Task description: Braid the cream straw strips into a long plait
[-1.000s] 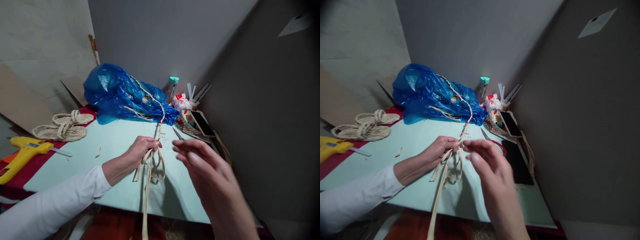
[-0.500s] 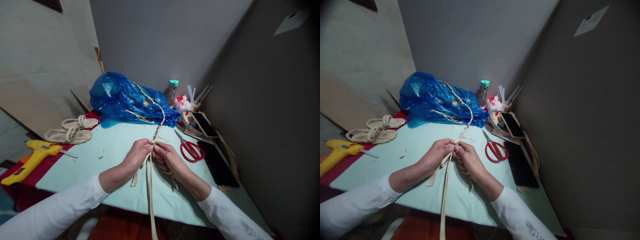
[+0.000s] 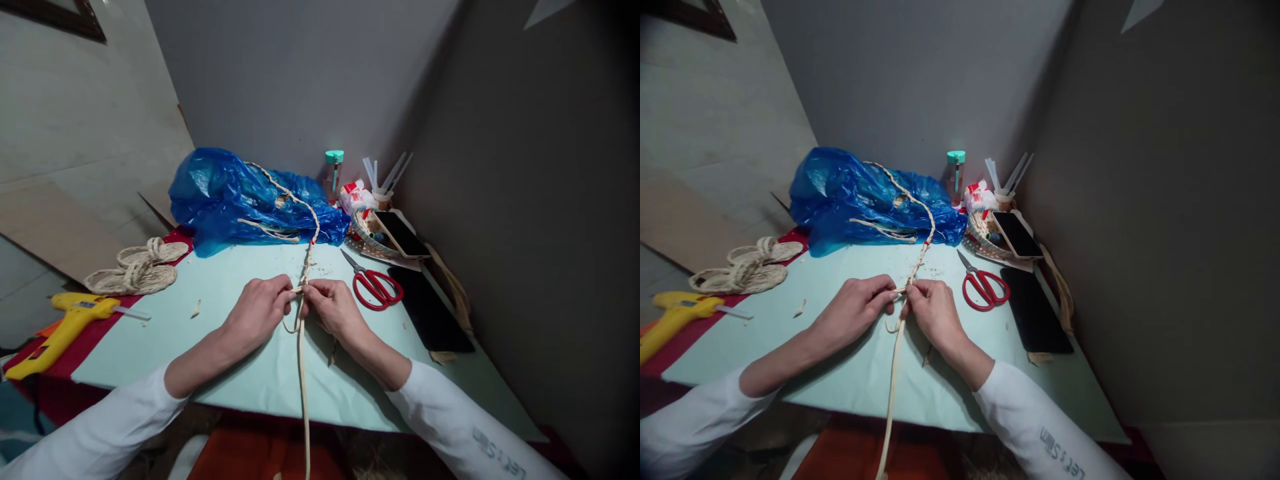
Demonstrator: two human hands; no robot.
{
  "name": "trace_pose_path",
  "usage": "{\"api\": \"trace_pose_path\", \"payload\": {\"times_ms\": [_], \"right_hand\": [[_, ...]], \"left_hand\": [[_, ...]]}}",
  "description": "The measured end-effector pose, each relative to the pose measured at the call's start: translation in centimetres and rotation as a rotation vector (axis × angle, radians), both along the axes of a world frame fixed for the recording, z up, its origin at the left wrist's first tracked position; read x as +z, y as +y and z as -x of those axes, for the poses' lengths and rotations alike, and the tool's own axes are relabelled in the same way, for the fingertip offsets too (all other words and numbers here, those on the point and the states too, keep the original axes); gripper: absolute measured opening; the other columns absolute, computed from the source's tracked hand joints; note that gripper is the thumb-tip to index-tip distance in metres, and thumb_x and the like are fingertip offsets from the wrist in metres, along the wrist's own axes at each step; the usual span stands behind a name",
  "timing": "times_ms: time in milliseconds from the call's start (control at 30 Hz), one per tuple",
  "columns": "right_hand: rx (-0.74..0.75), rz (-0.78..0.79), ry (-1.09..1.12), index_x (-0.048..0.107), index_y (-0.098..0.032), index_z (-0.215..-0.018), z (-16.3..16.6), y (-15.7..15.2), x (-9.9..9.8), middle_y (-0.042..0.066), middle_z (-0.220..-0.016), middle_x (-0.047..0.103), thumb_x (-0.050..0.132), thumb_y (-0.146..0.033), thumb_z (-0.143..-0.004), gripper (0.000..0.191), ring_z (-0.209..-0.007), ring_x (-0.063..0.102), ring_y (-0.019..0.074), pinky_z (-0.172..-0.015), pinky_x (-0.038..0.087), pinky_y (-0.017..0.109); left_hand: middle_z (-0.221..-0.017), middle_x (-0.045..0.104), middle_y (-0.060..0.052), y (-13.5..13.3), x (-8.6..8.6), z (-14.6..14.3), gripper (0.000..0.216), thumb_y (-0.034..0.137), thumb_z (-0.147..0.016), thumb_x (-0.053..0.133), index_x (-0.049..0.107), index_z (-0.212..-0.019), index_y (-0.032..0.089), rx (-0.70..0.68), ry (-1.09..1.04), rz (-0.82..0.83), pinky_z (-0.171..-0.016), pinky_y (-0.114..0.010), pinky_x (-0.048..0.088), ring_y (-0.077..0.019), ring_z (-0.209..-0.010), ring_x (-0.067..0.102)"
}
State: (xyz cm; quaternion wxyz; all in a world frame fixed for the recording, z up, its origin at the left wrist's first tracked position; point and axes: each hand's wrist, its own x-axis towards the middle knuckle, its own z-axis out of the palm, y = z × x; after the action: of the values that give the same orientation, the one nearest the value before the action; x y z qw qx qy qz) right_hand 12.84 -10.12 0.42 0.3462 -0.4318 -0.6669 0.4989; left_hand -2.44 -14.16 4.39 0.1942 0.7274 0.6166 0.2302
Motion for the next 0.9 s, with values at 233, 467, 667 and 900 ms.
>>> {"api": "trace_pose_path", "payload": {"times_ms": [233,467,667,900], "right_hand": [[0.045,0.289,0.268,0.064,-0.012,-0.071,-0.3,-0.3,1.0,-0.005,-0.048,0.042,0.055,-0.034,-0.08,0.025,-0.039,0.027,0.0047,-0.041,0.014,0.021],[0.052,0.411,0.462,0.061,-0.012,-0.073,0.0,-0.4,1.3,-0.008,-0.049,0.037,0.064,-0.033,-0.073,0.021,-0.042,0.026,0.0037,-0.043,0.015,0.019],[-0.021,0.385,0.53,0.056,-0.015,-0.072,0.1,-0.9,1.8,-0.005,-0.057,0.047,0.064,-0.033,-0.074,0.02,-0.046,0.034,0.0048,-0.045,0.021,0.019],[0.082,0.294,0.437,0.049,-0.017,-0.071,-0.2,-1.0,1.6,-0.006,-0.056,0.041,0.055,-0.034,-0.083,0.022,-0.047,0.032,0.0055,-0.046,0.022,0.019]], "left_hand": [[-0.084,0.07,-0.011,-2.1,-0.2,-2.5,0.029,0.015,-0.089,0.034,0.061,-0.102,0.014,-0.091,0.375,-0.059,-0.063,-0.033,0.038,-0.0234,-0.069,0.063],[-0.07,0.064,-0.005,-1.1,1.2,-1.7,0.033,0.032,-0.09,0.044,0.068,-0.073,0.018,-0.141,0.063,-0.037,-0.068,-0.032,0.037,-0.0203,-0.072,0.057],[-0.063,0.053,0.0,0.8,0.7,-1.3,0.031,0.036,-0.083,0.055,0.057,-0.059,0.017,0.044,-0.494,-0.064,-0.066,-0.029,0.038,-0.0143,-0.064,0.049],[-0.064,0.052,0.002,2.1,-0.9,-1.5,0.023,0.032,-0.076,0.066,0.053,-0.078,0.014,-0.029,-1.095,0.52,-0.043,-0.017,0.03,-0.0039,-0.045,0.04]]}}
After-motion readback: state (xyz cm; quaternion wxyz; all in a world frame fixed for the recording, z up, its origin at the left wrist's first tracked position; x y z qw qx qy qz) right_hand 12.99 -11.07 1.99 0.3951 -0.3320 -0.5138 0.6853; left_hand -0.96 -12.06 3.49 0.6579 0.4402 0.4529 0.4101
